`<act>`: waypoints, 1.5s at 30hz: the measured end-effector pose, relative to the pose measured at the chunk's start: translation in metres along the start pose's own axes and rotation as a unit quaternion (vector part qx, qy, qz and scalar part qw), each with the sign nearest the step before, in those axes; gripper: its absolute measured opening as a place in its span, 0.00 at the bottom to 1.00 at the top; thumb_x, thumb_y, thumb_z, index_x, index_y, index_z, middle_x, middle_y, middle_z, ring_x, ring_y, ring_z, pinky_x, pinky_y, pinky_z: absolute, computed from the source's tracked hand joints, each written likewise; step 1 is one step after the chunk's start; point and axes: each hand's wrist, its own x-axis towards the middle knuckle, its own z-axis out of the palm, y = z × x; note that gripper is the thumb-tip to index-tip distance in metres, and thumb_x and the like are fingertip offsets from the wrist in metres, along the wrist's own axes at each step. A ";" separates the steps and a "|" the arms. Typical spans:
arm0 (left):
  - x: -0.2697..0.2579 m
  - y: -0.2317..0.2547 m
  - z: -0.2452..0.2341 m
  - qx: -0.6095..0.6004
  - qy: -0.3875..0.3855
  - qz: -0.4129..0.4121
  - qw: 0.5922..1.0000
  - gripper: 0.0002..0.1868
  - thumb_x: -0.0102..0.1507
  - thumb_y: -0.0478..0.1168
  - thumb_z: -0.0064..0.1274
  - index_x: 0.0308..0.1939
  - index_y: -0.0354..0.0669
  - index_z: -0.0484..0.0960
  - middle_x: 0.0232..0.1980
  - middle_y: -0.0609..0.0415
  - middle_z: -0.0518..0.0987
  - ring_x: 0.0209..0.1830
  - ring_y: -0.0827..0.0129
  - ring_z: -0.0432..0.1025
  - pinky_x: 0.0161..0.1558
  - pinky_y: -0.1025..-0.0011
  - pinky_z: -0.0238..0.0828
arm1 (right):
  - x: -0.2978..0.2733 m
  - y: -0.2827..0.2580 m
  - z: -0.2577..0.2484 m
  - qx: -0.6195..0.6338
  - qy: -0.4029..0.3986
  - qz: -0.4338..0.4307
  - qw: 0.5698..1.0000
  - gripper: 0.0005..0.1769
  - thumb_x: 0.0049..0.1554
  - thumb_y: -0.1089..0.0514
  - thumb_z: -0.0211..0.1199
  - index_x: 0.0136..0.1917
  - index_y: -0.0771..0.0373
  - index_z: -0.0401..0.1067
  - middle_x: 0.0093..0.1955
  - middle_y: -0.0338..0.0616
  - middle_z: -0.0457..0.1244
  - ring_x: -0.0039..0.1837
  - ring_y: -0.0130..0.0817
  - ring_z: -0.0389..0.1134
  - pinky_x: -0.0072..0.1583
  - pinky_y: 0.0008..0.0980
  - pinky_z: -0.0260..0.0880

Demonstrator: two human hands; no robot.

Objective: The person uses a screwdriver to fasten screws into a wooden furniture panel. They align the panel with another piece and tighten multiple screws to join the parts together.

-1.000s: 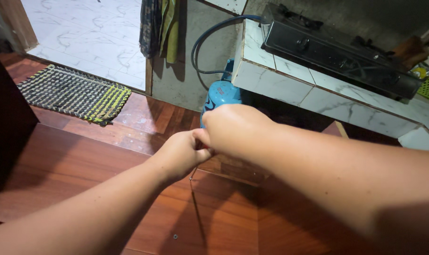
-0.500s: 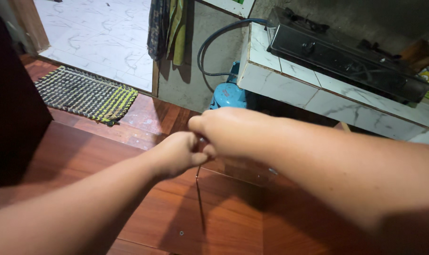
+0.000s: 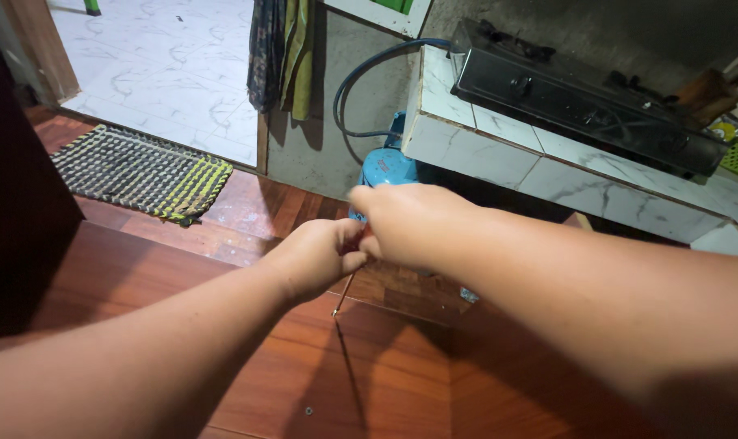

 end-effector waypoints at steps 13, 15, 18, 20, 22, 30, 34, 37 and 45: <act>0.003 -0.004 0.019 -0.160 -0.018 0.007 0.987 0.07 0.63 0.39 0.61 0.42 0.42 0.84 0.38 0.59 0.83 0.39 0.79 0.73 0.47 0.74 0.73 | 0.002 0.007 0.023 -0.090 -0.053 0.042 0.994 0.13 0.60 0.51 0.58 0.50 0.60 0.77 0.46 0.54 0.71 0.49 0.49 0.74 0.49 0.46 0.74; 0.008 -0.006 0.011 -0.143 -0.050 0.050 0.987 0.08 0.61 0.40 0.60 0.44 0.45 0.85 0.40 0.61 0.86 0.41 0.81 0.76 0.48 0.75 0.73 | 0.000 0.011 0.023 -0.080 -0.016 0.033 0.996 0.14 0.58 0.51 0.61 0.52 0.62 0.74 0.46 0.54 0.70 0.50 0.51 0.73 0.49 0.48 0.74; 0.016 -0.007 0.000 -0.029 -0.066 -0.002 0.997 0.10 0.63 0.45 0.62 0.44 0.45 0.85 0.38 0.57 0.86 0.38 0.77 0.74 0.47 0.74 0.73 | -0.008 0.018 0.016 0.031 0.015 -0.011 0.999 0.15 0.53 0.51 0.63 0.51 0.61 0.72 0.44 0.52 0.70 0.49 0.52 0.72 0.47 0.48 0.73; 0.014 -0.004 0.000 -0.079 -0.085 0.012 0.993 0.11 0.62 0.45 0.60 0.46 0.48 0.85 0.40 0.60 0.87 0.40 0.79 0.75 0.47 0.75 0.72 | -0.012 0.020 0.009 0.030 -0.015 0.010 0.999 0.15 0.56 0.50 0.61 0.53 0.57 0.72 0.43 0.52 0.70 0.47 0.52 0.72 0.47 0.49 0.72; 0.010 0.001 0.003 -0.101 -0.078 0.004 0.992 0.11 0.61 0.44 0.60 0.45 0.47 0.84 0.40 0.59 0.86 0.39 0.79 0.75 0.46 0.74 0.73 | -0.014 0.018 0.003 0.020 -0.038 0.025 0.999 0.15 0.57 0.47 0.59 0.53 0.56 0.72 0.42 0.52 0.70 0.46 0.52 0.73 0.48 0.49 0.73; -0.002 0.006 0.003 -0.048 0.028 -0.075 0.996 0.10 0.55 0.41 0.67 0.39 0.45 0.85 0.33 0.55 0.84 0.33 0.70 0.74 0.41 0.70 0.72 | 0.002 -0.005 0.007 -0.029 -0.074 0.074 0.994 0.27 0.65 0.35 0.51 0.48 0.57 0.79 0.45 0.50 0.71 0.49 0.49 0.73 0.51 0.49 0.74; 0.007 -0.005 0.002 -0.093 -0.018 -0.018 0.995 0.06 0.57 0.39 0.64 0.35 0.44 0.86 0.34 0.58 0.86 0.35 0.77 0.75 0.43 0.73 0.74 | 0.005 0.004 0.008 0.013 0.017 -0.033 0.999 0.18 0.57 0.44 0.59 0.52 0.58 0.73 0.47 0.51 0.70 0.49 0.51 0.72 0.49 0.48 0.73; 0.012 -0.012 -0.001 -0.067 -0.046 -0.029 0.996 0.06 0.58 0.41 0.63 0.37 0.46 0.87 0.34 0.60 0.86 0.35 0.78 0.77 0.44 0.74 0.73 | 0.003 0.014 0.006 0.068 0.077 -0.142 0.984 0.15 0.53 0.49 0.61 0.49 0.59 0.73 0.44 0.50 0.70 0.47 0.50 0.72 0.46 0.45 0.72; 0.007 0.001 0.021 -0.178 0.021 -0.088 0.980 0.12 0.57 0.40 0.65 0.43 0.46 0.84 0.38 0.59 0.83 0.38 0.78 0.74 0.44 0.74 0.73 | 0.007 0.011 0.011 0.050 -0.006 0.066 0.997 0.27 0.61 0.36 0.55 0.48 0.62 0.74 0.40 0.54 0.70 0.44 0.49 0.74 0.47 0.43 0.73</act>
